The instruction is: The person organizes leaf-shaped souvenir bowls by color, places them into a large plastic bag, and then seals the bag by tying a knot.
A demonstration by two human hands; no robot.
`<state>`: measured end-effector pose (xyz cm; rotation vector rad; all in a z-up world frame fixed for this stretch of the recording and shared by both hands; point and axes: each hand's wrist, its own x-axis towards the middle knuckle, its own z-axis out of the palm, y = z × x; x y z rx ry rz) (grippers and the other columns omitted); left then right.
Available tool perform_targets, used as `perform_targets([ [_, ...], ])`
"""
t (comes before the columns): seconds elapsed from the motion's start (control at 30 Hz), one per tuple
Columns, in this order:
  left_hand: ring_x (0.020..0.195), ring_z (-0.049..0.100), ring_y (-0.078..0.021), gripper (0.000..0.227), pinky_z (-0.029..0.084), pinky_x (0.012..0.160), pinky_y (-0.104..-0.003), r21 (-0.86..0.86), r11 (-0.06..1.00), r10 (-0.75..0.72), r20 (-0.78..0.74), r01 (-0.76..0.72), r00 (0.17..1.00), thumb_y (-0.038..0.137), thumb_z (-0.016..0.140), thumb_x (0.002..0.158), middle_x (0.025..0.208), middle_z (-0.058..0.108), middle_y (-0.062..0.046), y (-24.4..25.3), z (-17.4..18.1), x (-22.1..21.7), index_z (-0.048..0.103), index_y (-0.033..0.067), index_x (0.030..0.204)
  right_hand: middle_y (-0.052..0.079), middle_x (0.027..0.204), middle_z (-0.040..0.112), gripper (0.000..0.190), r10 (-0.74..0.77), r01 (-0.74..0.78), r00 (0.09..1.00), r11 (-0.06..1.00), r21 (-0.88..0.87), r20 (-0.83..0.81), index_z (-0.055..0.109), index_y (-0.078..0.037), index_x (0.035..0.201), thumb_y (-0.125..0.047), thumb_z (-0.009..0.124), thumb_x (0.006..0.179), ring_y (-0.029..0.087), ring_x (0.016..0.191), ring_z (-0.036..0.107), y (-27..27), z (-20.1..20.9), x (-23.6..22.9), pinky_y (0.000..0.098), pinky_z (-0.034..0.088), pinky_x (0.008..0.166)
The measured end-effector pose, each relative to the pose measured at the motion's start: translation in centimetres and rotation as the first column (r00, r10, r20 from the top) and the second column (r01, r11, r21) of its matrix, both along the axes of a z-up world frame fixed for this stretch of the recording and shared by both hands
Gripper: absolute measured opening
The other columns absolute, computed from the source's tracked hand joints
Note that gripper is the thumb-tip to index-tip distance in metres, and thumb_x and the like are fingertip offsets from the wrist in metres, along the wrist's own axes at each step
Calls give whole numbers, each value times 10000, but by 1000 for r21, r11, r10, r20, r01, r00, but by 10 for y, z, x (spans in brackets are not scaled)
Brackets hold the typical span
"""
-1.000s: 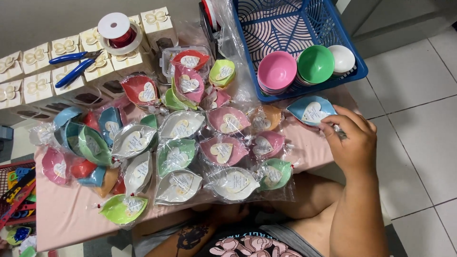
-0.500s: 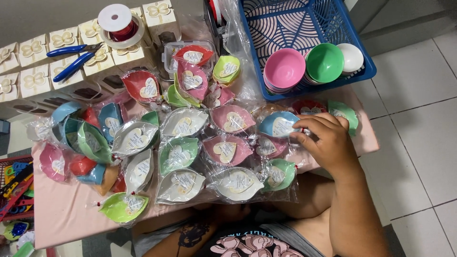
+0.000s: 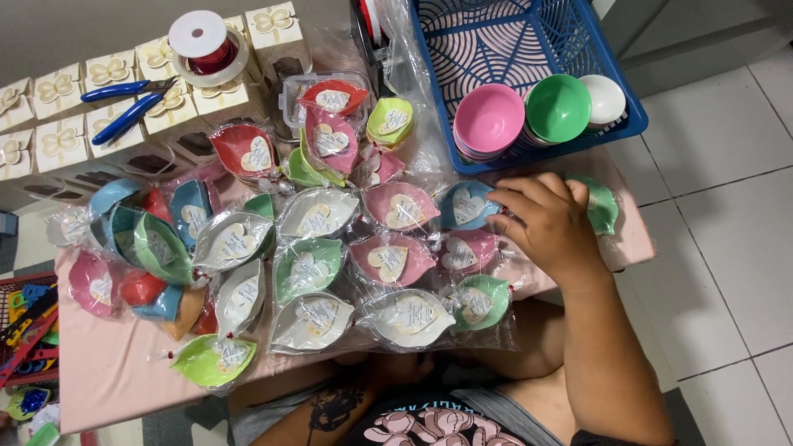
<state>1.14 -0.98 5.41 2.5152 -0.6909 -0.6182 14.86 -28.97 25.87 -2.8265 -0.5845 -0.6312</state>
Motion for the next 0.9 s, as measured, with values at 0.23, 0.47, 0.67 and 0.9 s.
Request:
perform_targets([
  [0.23, 846, 756, -356, 443, 591, 726, -501, 25, 1000, 5, 66, -6, 998, 580, 584, 897, 847, 769, -114, 1, -31, -8, 743, 170, 954, -98, 1289, 719, 259, -39, 37, 998, 999, 30, 57, 729, -349, 1283, -455, 639, 1064, 170, 1219, 637, -22, -3, -12, 402, 376, 1005],
  [0.47, 867, 710, -358, 372, 571, 778, -485, -87, 996, 20, 13, -18, 1000, 444, 614, 906, 978, 745, -134, 8, -69, -17, 718, 122, 1060, -114, 1254, 696, 331, -330, 334, 942, 939, -86, 58, 758, -359, 1181, -433, 855, 873, 187, 1216, 620, -39, -14, -37, 435, 384, 1008],
  [0.67, 839, 680, -346, 329, 557, 767, -467, -135, 991, 15, -47, -21, 999, 363, 629, 913, 1015, 731, -135, 14, -84, -20, 710, 105, 1100, 2, 1179, 667, 146, -333, 325, 936, 942, 88, 110, 816, -143, 1014, -133, 873, 880, 229, 1041, 610, -17, 4, -41, 410, 399, 1020],
  [0.9, 732, 650, -314, 263, 538, 664, -449, -190, 981, -18, 28, 23, 999, 328, 653, 878, 927, 706, -96, 16, -71, -15, 668, 125, 1045, 131, 1310, 644, 193, -222, 212, 975, 921, 325, -8, 770, -19, 1079, 41, 810, 900, 284, 979, 684, -21, 42, -60, 402, 552, 840],
])
